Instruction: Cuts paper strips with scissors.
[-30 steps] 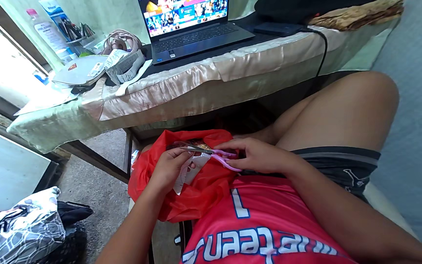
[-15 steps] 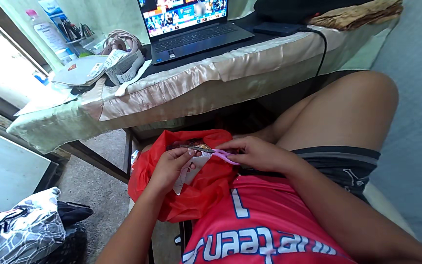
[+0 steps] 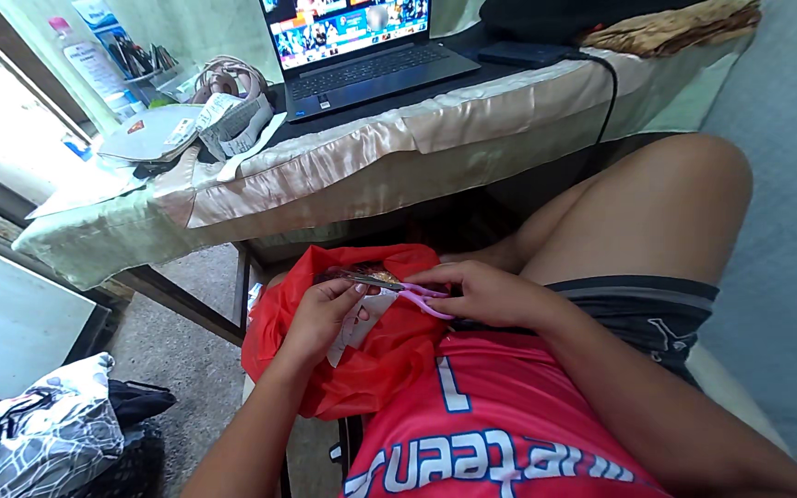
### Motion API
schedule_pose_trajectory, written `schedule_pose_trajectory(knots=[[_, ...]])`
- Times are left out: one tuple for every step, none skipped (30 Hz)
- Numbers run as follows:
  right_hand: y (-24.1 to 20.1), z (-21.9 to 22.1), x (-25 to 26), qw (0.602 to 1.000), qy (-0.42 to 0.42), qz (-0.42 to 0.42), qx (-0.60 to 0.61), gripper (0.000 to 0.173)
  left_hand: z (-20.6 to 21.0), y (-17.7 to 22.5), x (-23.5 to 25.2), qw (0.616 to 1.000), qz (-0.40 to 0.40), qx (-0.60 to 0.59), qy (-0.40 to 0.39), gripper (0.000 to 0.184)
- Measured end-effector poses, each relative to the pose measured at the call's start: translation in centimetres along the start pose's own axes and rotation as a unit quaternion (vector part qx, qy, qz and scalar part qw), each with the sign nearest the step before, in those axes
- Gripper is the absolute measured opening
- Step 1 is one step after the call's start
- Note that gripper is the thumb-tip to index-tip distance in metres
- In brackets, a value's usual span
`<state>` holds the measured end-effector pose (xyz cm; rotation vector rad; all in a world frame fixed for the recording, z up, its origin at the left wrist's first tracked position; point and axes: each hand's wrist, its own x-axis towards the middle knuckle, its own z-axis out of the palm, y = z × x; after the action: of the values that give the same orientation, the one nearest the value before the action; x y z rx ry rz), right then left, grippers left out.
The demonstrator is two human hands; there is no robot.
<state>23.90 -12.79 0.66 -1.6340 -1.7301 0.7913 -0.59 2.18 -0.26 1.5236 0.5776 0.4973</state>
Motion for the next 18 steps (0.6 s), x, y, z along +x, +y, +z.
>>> schedule_pose_trajectory(knots=[[0.02, -0.01, 0.02, 1.0, 0.004, 0.0, -0.004, 0.035, 0.0, 0.01, 0.02, 1.0, 0.0, 0.002, 0.001, 0.024], [0.02, -0.02, 0.03, 1.0, 0.01, 0.002, -0.009, 0.034, 0.01, 0.06, 0.02, 1.0, -0.001, 0.006, 0.001, 0.024], [0.05, -0.04, 0.03, 1.0, 0.015, 0.004, -0.015, 0.033, 0.01, 0.11, 0.01, 1.0, -0.002, 0.008, 0.0, 0.024], [0.14, -0.05, 0.06, 1.0, 0.018, 0.008, -0.021, 0.032, 0.02, 0.12, 0.04, 1.0, -0.003, 0.009, -0.001, 0.024], [0.21, -0.07, 0.1, 1.0, 0.018, 0.011, -0.022, 0.032, 0.02, 0.12, 0.07, 1.0, -0.003, 0.009, -0.003, 0.025], [0.26, -0.03, 0.12, 1.0, 0.018, 0.012, -0.019, 0.032, 0.01, 0.14, 0.09, 1.0, -0.004, 0.007, -0.004, 0.025], [0.27, 0.04, 0.16, 1.0, 0.017, 0.012, -0.016, 0.032, 0.0, 0.18, 0.08, 1.0, -0.005, 0.004, -0.006, 0.025], [0.19, 0.1, 0.15, 1.0, 0.017, 0.009, -0.01, 0.032, -0.03, 0.19, 0.09, 1.0, -0.004, 0.001, -0.009, 0.026], [0.1, 0.13, 0.14, 1.0, 0.019, 0.003, -0.004, 0.032, -0.04, 0.21, 0.09, 1.0, -0.002, 0.0, -0.012, 0.026], [0.03, 0.12, 0.16, 1.0, 0.02, -0.004, 0.0, 0.032, -0.05, 0.22, 0.1, 1.0, 0.0, -0.001, -0.014, 0.026], [-0.02, 0.13, 0.17, 1.0, 0.021, -0.011, 0.005, 0.032, -0.08, 0.16, 0.11, 1.0, 0.003, -0.001, -0.015, 0.025], [-0.04, 0.15, 0.2, 1.0, 0.022, -0.016, 0.008, 0.032, -0.09, 0.08, 0.12, 1.0, 0.006, -0.002, -0.015, 0.024], [-0.03, 0.22, 0.21, 0.999, 0.024, -0.019, 0.012, 0.032, -0.08, 0.04, 0.1, 1.0, 0.008, -0.003, -0.016, 0.023], [-0.03, 0.29, 0.25, 0.999, 0.028, -0.02, 0.015, 0.032, -0.07, 0.04, 0.08, 1.0, 0.009, -0.003, -0.016, 0.022], [0.0, 0.37, 0.29, 0.999, 0.033, -0.02, 0.015, 0.032, -0.06, 0.07, 0.03, 1.0, 0.008, -0.004, -0.016, 0.021], [0.04, 0.41, 0.32, 0.999, 0.036, -0.019, 0.015, 0.032, -0.04, 0.11, -0.01, 1.0, 0.006, -0.007, -0.015, 0.021], [0.02, 0.42, 0.33, 0.999, 0.036, -0.02, 0.016, 0.033, -0.04, 0.15, -0.04, 1.0, 0.004, -0.008, -0.015, 0.021], [-0.04, 0.42, 0.31, 0.999, 0.034, -0.022, 0.018, 0.033, -0.05, 0.14, -0.03, 1.0, 0.004, -0.012, -0.015, 0.021]])
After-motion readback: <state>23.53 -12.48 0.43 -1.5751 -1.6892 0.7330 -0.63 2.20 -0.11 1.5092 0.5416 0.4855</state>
